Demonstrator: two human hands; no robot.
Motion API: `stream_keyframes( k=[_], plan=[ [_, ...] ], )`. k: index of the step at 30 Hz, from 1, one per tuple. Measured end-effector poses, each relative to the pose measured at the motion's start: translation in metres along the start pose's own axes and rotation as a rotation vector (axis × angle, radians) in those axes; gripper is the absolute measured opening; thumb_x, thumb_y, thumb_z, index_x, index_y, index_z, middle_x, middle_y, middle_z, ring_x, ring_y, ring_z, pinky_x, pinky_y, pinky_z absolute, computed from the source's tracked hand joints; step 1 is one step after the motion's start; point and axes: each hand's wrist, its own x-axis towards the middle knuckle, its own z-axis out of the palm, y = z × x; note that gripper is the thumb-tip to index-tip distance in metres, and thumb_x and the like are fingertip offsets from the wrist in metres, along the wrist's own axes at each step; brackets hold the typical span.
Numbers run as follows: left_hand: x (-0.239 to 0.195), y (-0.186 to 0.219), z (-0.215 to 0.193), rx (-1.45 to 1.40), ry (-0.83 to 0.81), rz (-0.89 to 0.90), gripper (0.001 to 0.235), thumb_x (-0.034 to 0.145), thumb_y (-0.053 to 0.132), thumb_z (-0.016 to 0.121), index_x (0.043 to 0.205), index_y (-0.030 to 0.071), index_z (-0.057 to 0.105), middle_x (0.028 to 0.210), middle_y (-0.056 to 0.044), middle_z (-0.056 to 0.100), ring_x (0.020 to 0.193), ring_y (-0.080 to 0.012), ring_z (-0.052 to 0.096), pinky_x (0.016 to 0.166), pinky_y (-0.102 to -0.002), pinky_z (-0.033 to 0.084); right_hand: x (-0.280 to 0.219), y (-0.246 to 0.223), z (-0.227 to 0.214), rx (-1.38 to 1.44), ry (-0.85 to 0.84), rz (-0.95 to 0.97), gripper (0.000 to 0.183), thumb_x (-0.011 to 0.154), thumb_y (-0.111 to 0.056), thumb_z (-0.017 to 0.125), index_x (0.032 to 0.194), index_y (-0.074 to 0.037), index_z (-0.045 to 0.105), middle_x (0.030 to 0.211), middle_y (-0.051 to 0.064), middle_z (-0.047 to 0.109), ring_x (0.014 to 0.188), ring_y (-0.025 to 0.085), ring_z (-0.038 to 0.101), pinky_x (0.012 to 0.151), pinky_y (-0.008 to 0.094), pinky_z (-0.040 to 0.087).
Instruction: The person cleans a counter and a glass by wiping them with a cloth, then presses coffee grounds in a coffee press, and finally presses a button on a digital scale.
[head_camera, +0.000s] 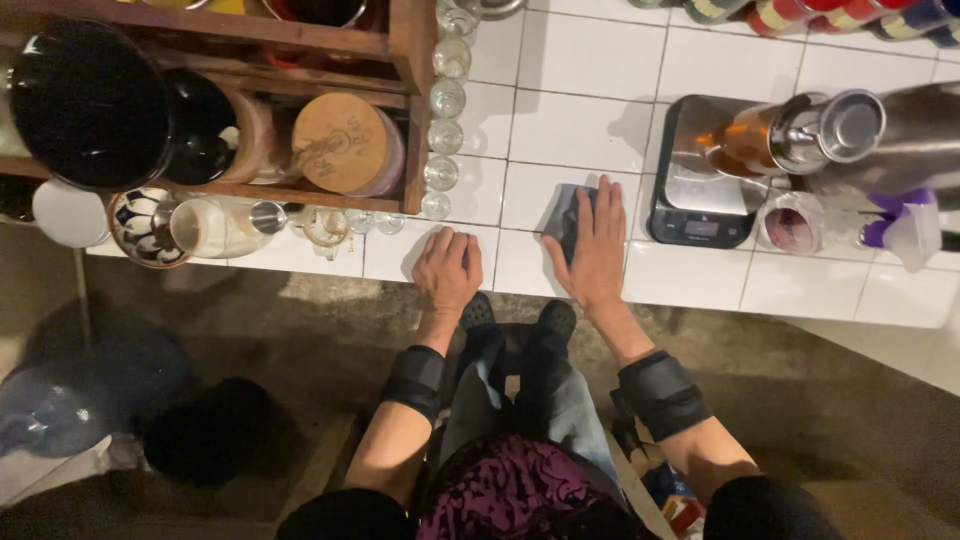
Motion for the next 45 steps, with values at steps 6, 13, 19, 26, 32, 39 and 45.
stream_keyframes(
  k=[6,13,19,26,32,39,45],
  plan=[
    [0.004,0.002,-0.002,0.029,-0.022,-0.001,0.02,0.094,0.012,0.067,0.079,0.005,0.057,0.081,-0.009,0.054,0.078,-0.0289,0.06,0.064,-0.041,0.048,0.066,0.026,0.018,-0.092,0.09,-0.026,0.071,0.108,-0.031,0.067,0.157,0.009,0.035,0.167,0.031,0.02,0.156,0.053,0.015,0.126,0.064,0.02],
    [0.005,-0.002,-0.001,0.055,-0.035,-0.015,0.017,0.095,0.015,0.066,0.082,0.006,0.06,0.082,-0.008,0.054,0.079,-0.028,0.061,0.064,-0.04,0.049,0.154,0.058,0.041,-0.097,0.112,-0.003,0.057,0.108,-0.012,0.063,0.156,0.007,0.039,0.169,0.028,0.025,0.158,0.049,0.017,0.129,0.06,0.02],
    [0.003,-0.008,0.003,0.073,-0.029,-0.007,0.017,0.093,0.017,0.066,0.079,0.009,0.06,0.081,-0.006,0.055,0.079,-0.0253,0.061,0.063,-0.037,0.05,0.195,0.055,0.044,-0.101,0.116,-0.078,0.052,0.108,-0.009,0.064,0.153,0.008,0.042,0.17,0.026,0.025,0.157,0.049,0.016,0.129,0.059,0.021],
    [0.002,-0.006,0.001,0.057,-0.044,-0.009,0.017,0.093,0.016,0.066,0.079,0.009,0.062,0.08,-0.006,0.055,0.076,-0.0241,0.06,0.061,-0.037,0.05,0.199,0.058,0.05,-0.139,0.116,-0.13,0.054,0.107,-0.009,0.067,0.151,0.01,0.045,0.167,0.025,0.03,0.155,0.049,0.015,0.126,0.062,0.019],
    [0.004,0.0,-0.004,0.049,-0.02,0.013,0.015,0.094,0.015,0.067,0.082,0.007,0.06,0.083,-0.007,0.054,0.078,-0.0273,0.059,0.064,-0.04,0.049,0.176,0.027,0.043,-0.055,0.037,-0.288,0.049,0.102,-0.007,0.068,0.147,0.008,0.051,0.165,0.02,0.039,0.156,0.047,0.022,0.127,0.06,0.022],
    [0.001,0.0,-0.01,-0.109,0.0,-0.02,0.028,0.092,0.011,0.064,0.071,0.004,0.047,0.076,-0.012,0.049,0.072,-0.0332,0.055,0.062,-0.044,0.042,0.092,-0.024,0.037,0.035,-0.066,-0.438,0.047,0.094,-0.009,0.071,0.138,0.0,0.058,0.159,0.015,0.048,0.151,0.043,0.035,0.122,0.057,0.029],
    [-0.03,-0.01,-0.04,-0.439,0.139,-0.263,0.029,0.103,0.008,0.052,0.077,-0.001,0.045,0.066,-0.012,0.045,0.057,-0.0265,0.042,0.056,-0.037,0.037,0.022,-0.064,0.019,0.103,-0.168,-0.485,0.055,0.085,-0.01,0.07,0.138,-0.002,0.059,0.155,0.013,0.05,0.147,0.041,0.038,0.118,0.054,0.033]
  ],
)
